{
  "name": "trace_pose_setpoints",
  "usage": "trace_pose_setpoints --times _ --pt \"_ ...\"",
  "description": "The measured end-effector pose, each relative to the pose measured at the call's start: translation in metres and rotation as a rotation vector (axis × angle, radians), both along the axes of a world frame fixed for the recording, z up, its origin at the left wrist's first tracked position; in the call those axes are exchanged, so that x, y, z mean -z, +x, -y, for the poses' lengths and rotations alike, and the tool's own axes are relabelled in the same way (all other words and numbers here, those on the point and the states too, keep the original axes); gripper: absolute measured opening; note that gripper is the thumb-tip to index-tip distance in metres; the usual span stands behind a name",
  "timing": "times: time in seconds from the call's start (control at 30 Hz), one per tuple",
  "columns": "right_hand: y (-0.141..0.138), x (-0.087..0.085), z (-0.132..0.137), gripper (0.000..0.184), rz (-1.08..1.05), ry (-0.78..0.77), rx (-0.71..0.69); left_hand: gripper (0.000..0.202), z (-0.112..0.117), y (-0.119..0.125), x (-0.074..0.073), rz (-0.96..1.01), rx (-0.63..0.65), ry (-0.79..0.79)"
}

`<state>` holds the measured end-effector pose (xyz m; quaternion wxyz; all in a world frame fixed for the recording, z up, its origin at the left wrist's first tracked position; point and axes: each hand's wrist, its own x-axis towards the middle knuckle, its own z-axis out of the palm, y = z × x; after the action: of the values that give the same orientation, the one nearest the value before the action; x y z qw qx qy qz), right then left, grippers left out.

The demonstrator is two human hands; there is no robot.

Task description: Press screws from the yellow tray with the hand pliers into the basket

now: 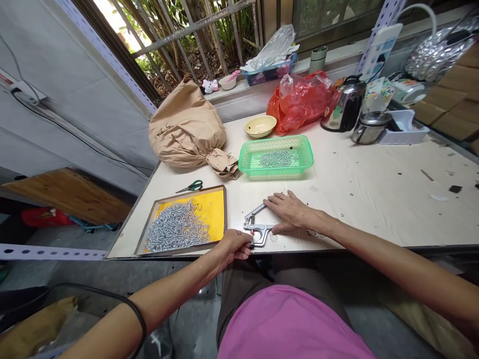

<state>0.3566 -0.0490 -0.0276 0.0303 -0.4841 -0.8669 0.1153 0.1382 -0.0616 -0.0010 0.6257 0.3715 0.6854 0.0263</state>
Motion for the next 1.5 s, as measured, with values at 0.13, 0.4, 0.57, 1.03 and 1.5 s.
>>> trace_pose_setpoints --times 0.13,0.4,0.57,1.03,1.5 --pt "-0.008 -0.013 0.015 0.069 0.005 0.02 0.048 0.022 0.002 -0.001 -0.002 -0.025 0.046 -0.004" --pt "-0.016 -0.012 0.024 0.053 0.007 0.054 0.076 0.031 0.015 -0.006 0.001 -0.419 0.656 1.003" --pt "-0.011 -0.005 0.028 0.055 -0.083 0.087 0.066 0.053 -0.004 0.016 0.016 -0.412 0.995 1.263" --pt "-0.009 -0.025 0.004 0.024 0.165 -0.035 0.108 0.025 -0.036 0.042 0.015 -0.447 1.136 1.176" --pt "0.008 -0.019 -0.01 0.038 0.044 -0.008 0.11 0.026 -0.029 0.038 0.031 -0.417 0.928 1.269"
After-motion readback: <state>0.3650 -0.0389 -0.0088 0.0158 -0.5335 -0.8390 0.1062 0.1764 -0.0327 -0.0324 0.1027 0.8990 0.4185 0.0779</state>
